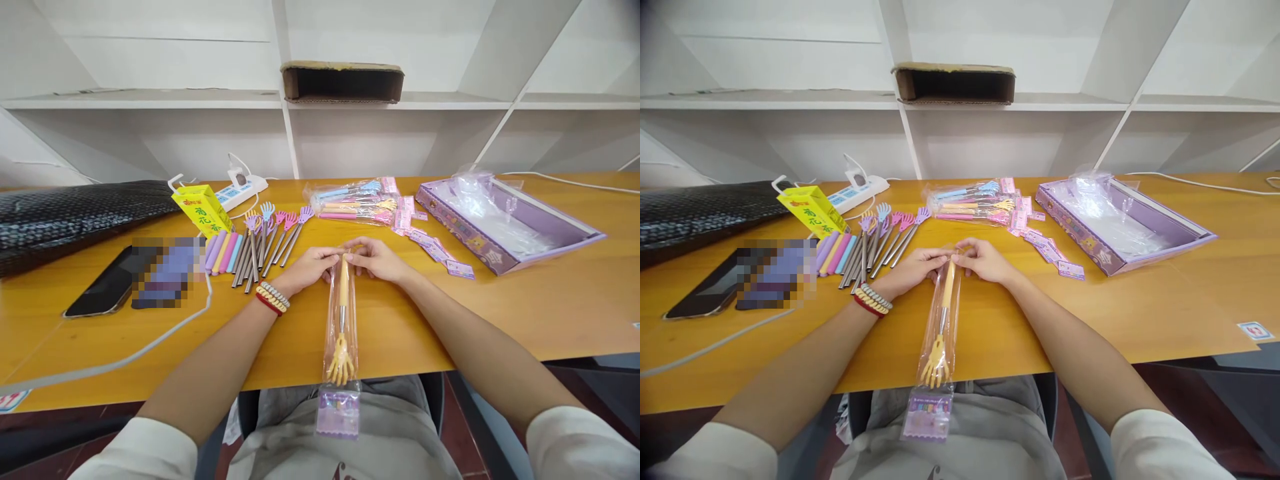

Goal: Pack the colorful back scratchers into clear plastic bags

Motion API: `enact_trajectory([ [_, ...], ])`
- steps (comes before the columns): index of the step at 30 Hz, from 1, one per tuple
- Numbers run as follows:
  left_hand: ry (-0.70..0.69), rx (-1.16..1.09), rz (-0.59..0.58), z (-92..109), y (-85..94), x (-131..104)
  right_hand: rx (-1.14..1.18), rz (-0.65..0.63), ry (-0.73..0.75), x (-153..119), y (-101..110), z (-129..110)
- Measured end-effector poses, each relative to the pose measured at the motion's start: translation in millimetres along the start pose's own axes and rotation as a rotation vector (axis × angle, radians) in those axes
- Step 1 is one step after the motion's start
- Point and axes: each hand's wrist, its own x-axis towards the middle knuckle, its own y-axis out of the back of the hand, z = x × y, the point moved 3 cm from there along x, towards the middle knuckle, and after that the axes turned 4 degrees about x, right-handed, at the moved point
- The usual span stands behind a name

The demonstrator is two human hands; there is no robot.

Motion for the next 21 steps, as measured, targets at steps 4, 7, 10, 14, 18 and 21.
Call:
enact_trajectory([
  [4, -0.015, 0.027, -0.02, 2.3, -1.3, -0.9, 0.037, -0.009, 0.042, 2.1, -0.7, 2.0],
  [7, -0.059, 0.064, -0.029, 6.6, -2.6, -2.6, 0.03, -0.006, 0.059, 2.5, -1.4, 2.1],
  [10, -0.081, 0.079, -0.035, 9.9, -3.8, -4.0, 0.034, 0.001, 0.076, 2.3, -2.0, 1.4],
  [14, -0.058, 0.043, -0.022, 9.4, -2.8, -4.6, 0.067, 0.023, 0.074, 1.6, -3.5, 0.0],
  [18, -0.026, -0.035, -0.02, 5.1, 0.3, -3.3, 0.096, 0.017, 0.079, 0.6, -5.9, -1.9],
  [21, -0.011, -0.106, -0.03, 1.8, 2.2, -1.9, 0.105, 0.025, 0.118, 0.4, -6.0, -3.0],
])
